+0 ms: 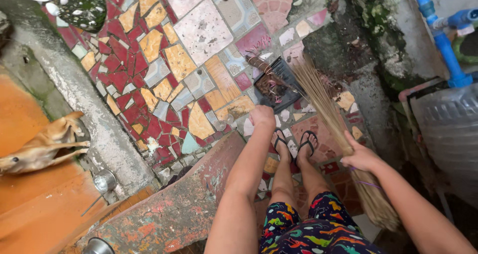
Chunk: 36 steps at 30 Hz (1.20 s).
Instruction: The person trims dry vines from a plant using shears and then sweeps the debris into a dustpan with a broom.
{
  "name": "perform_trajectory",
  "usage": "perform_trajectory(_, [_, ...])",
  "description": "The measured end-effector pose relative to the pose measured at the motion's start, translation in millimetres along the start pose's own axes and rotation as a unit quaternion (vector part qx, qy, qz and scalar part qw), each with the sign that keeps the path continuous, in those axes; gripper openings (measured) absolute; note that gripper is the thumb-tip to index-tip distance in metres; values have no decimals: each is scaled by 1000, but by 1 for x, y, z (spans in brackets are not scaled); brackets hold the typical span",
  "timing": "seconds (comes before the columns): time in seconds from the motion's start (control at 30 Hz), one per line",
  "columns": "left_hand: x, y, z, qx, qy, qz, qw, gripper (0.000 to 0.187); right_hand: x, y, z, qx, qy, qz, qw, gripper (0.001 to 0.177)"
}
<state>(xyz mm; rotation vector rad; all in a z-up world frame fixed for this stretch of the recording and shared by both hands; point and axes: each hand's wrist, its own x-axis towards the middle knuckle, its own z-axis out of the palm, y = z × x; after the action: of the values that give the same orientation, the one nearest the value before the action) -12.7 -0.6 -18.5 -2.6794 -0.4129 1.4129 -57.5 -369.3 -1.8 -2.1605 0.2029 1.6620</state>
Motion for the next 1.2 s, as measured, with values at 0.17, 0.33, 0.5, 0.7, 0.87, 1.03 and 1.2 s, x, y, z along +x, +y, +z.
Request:
perform_trajectory(0.17, [-11, -33, 9, 29, 10, 26, 999, 20, -48, 81, -20, 23, 78, 50, 995, 131])
perform_trajectory(0.33, [-9, -25, 36, 90, 6, 65, 994, 19, -32, 122, -13, 163, 101, 148, 970, 127])
perform_trajectory(0.5, [-17, -5, 60, 139, 32, 97, 985, 19, -15, 66, 62, 222, 34, 87, 971, 121])
perform_trajectory(0.7, [-26, -1, 56, 177, 24, 108, 978, 23, -55, -6, 89, 242, -59, 48, 967, 124])
perform_trajectory(0.87, [-6, -21, 60, 69, 27, 83, 994, 22, -58, 14, 73, 219, -56, 7, 974, 116])
perform_trajectory(1.03, [-4, -39, 40, 54, 51, 64, 995, 21, -60, 88, 21, 144, 84, -77, 983, 128])
perform_trajectory(1.2, [-25, -17, -4, 137, -15, 68, 988, 19, -13, 77, -19, 162, 93, 122, 975, 130])
